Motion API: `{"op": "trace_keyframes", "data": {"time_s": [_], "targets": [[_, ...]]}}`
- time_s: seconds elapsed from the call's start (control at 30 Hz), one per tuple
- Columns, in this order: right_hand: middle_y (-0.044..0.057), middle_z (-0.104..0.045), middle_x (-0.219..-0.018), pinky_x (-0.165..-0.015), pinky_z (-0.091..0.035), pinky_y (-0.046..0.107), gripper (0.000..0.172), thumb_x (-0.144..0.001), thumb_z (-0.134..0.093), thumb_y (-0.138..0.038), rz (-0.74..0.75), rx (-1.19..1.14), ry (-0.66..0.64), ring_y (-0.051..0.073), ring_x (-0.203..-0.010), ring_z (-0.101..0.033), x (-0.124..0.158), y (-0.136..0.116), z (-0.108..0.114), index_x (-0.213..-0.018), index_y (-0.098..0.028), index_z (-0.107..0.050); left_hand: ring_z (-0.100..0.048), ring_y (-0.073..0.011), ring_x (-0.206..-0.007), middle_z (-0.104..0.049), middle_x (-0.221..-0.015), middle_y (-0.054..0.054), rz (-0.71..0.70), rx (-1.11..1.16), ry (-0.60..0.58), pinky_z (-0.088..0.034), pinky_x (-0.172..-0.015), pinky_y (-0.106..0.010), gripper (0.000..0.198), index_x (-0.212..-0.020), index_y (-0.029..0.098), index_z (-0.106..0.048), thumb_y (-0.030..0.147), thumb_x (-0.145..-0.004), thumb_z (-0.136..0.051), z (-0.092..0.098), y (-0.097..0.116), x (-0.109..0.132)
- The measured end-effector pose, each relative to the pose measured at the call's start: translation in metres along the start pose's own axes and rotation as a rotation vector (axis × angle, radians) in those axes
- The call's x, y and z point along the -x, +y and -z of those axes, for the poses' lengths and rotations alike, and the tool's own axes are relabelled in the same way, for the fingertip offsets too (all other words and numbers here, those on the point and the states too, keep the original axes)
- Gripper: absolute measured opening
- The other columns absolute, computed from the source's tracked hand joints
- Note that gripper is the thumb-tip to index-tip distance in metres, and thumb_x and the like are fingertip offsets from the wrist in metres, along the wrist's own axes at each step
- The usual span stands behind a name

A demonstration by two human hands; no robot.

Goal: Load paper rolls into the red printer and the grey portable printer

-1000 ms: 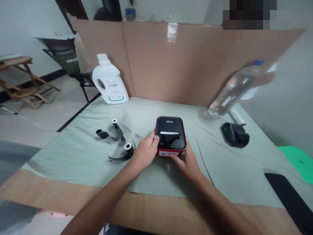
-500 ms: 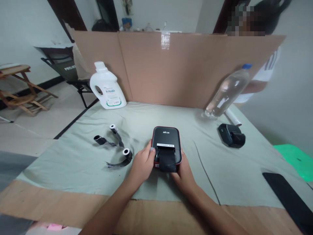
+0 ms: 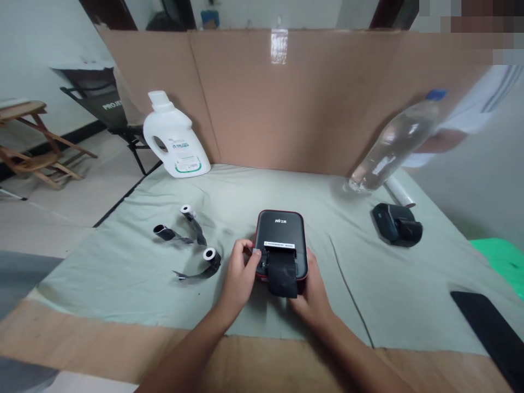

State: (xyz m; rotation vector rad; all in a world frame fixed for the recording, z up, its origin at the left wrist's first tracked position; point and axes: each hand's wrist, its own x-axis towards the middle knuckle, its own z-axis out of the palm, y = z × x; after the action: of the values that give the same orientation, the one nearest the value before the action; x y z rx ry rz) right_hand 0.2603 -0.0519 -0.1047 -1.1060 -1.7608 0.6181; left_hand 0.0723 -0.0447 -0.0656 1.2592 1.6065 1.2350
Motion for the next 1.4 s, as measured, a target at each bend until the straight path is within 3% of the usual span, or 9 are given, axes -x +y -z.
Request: {"op": "trace_keyframes", "data": {"time_s": [0.07,0.2,0.53,0.9,1.4], "targets": [[0.01,-0.027,-0.167,-0.12,-0.033,0.067,0.104,-0.082,-0.072,-0.036,0.018,0.009,0.025,0.043,-0.151,-0.032,0.002,0.003,-0.002,-0.165,-0.034,-0.009,-0.051,-0.0158,-0.072,-0.05,-0.079,0.003,0.008,0.046,0.01,-0.044,-0.068,-0.026,0.02,-0.083,0.024,-0.044,0.04,-0.092,-0.053,-0.002,0.0,0.0],[0.008,-0.021,-0.17,-0.122,-0.031,0.065,0.104,-0.085,-0.069,-0.036,0.002,-0.009,0.015,0.04,-0.154,-0.025,0.005,0.005,-0.005,-0.166,-0.032,-0.003,-0.04,-0.0146,-0.065,-0.035,-0.07,0.004,-0.052,0.055,-0.025,-0.037,-0.061,-0.025,0.03,-0.075,0.024,-0.033,0.04,-0.093,-0.049,-0.002,0.001,0.0],[0.006,-0.024,-0.168,-0.122,-0.031,0.066,0.103,-0.084,-0.069,-0.036,0.02,0.019,0.015,0.041,-0.152,-0.029,0.004,0.0,-0.001,-0.165,-0.036,-0.007,-0.037,-0.0148,-0.064,-0.033,-0.068,0.004,-0.012,0.102,-0.019,-0.035,-0.06,-0.026,0.032,-0.071,0.023,-0.033,0.038,-0.092,-0.052,-0.001,0.001,0.001],[0.013,-0.019,-0.169,-0.121,-0.033,0.066,0.103,-0.085,-0.068,-0.039,0.086,0.103,0.051,0.043,-0.153,-0.027,0.005,0.001,-0.002,-0.166,-0.025,-0.006,-0.032,-0.0127,-0.062,-0.03,-0.064,0.004,0.006,0.133,-0.067,-0.03,-0.059,-0.026,0.038,-0.064,0.022,-0.032,0.041,-0.087,-0.056,0.005,0.004,-0.005],[0.017,-0.029,-0.165,-0.119,-0.035,0.063,0.091,-0.086,-0.07,-0.032,0.064,0.073,0.04,0.039,-0.152,-0.03,0.002,0.001,0.002,-0.162,-0.023,-0.021,-0.026,-0.0109,-0.06,-0.028,-0.062,0.005,0.036,0.238,-0.244,-0.026,-0.057,-0.024,0.039,-0.062,0.021,-0.03,0.035,-0.084,-0.059,0.015,-0.004,-0.019]]}}
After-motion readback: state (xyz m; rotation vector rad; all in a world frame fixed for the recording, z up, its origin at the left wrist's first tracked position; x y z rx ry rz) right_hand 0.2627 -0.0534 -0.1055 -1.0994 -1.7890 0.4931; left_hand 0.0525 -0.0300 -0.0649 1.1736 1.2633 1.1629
